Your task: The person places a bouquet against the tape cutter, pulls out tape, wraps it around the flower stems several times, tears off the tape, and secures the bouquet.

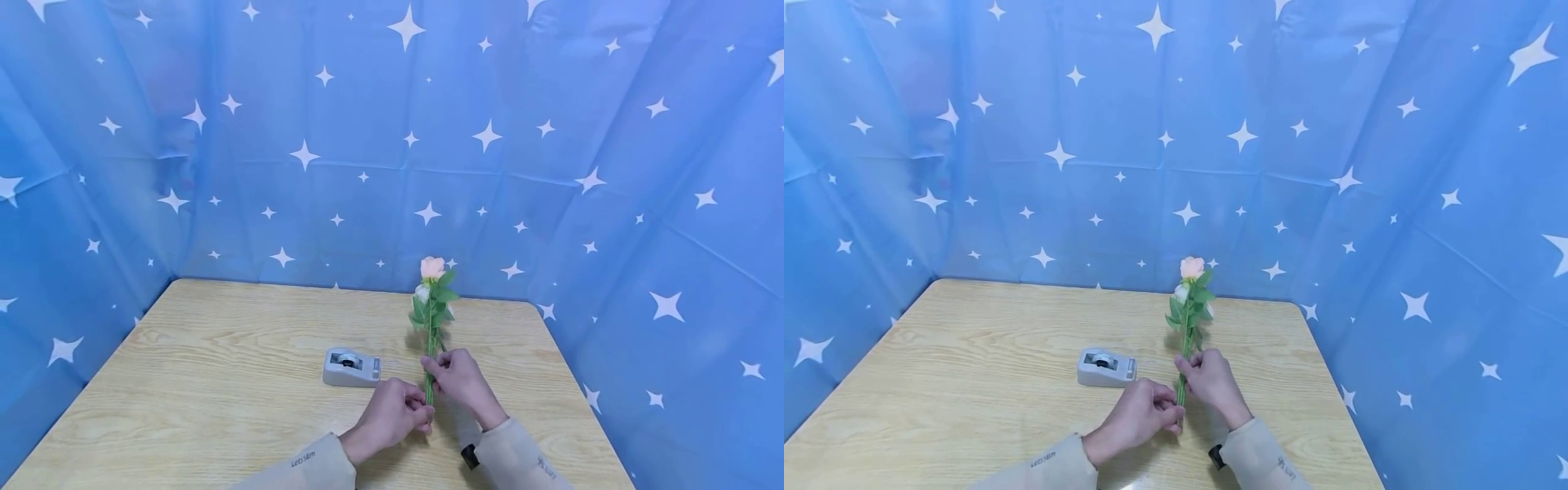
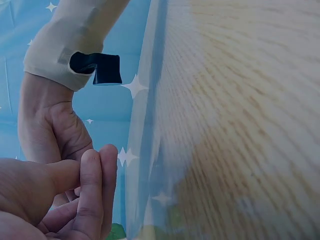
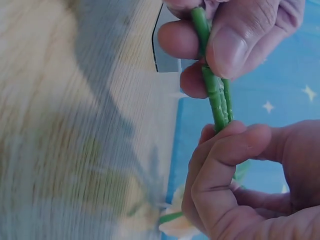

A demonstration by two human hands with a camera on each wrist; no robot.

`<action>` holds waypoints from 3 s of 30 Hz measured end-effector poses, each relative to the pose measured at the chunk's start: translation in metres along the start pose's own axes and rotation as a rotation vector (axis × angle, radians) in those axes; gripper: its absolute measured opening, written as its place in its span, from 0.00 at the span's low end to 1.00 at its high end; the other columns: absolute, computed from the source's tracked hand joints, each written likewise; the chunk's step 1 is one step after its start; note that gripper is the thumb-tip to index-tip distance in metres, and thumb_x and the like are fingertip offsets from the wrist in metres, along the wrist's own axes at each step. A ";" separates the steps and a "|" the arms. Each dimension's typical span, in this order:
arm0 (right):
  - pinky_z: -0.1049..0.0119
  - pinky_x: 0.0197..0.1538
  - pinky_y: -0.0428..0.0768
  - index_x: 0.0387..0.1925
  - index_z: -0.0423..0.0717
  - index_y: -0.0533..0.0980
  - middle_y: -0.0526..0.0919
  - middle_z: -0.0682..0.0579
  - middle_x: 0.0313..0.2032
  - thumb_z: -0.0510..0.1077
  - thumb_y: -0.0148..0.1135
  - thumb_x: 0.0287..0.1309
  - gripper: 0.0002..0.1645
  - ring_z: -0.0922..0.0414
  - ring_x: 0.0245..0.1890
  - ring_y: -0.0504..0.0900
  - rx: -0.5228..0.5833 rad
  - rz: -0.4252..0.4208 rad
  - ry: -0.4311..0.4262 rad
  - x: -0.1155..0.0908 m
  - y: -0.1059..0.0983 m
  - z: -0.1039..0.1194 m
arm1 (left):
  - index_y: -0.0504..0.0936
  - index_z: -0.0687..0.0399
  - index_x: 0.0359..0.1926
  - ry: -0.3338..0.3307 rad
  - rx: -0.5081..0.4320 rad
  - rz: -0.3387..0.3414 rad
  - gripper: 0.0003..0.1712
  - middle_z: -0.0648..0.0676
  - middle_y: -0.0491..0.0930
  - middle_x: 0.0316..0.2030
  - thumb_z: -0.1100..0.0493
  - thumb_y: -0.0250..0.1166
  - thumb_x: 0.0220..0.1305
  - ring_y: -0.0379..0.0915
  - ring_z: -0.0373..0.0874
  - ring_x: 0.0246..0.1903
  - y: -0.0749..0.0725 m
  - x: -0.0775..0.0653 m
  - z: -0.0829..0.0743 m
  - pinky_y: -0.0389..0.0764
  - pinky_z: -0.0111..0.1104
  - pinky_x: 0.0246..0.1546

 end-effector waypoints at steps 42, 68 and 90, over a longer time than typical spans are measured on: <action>0.69 0.35 0.85 0.52 0.30 0.91 0.89 0.52 0.28 0.43 0.63 0.90 0.19 0.60 0.28 0.84 0.134 0.148 -0.043 0.008 0.004 -0.003 | 0.94 0.75 0.51 -0.172 -0.356 0.062 0.10 0.67 0.96 0.38 0.68 0.71 0.83 0.98 0.52 0.35 -0.002 0.006 0.015 0.99 0.37 0.41; 0.70 0.23 0.78 0.32 0.41 0.93 0.91 0.46 0.23 0.43 0.77 0.79 0.15 0.50 0.23 0.90 -0.197 -0.120 -0.161 -0.014 -0.004 0.035 | 0.96 0.71 0.41 -0.075 -0.196 -0.018 0.09 0.62 0.95 0.30 0.70 0.72 0.80 0.98 0.58 0.31 -0.007 0.002 0.005 0.97 0.32 0.33; 0.67 0.38 0.83 0.35 0.35 0.90 0.86 0.53 0.25 0.42 0.76 0.80 0.15 0.58 0.29 0.81 0.089 0.074 -0.044 0.008 0.003 0.003 | 0.96 0.70 0.45 -0.090 -0.214 -0.016 0.07 0.60 0.96 0.32 0.68 0.75 0.79 0.96 0.47 0.29 -0.009 0.001 0.009 0.96 0.31 0.34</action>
Point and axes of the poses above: each hand's wrist, its own x-axis towards the middle knuckle, its own y-axis out of the palm, z = x × y, the point moved 7 cm from there along x, towards the middle knuckle
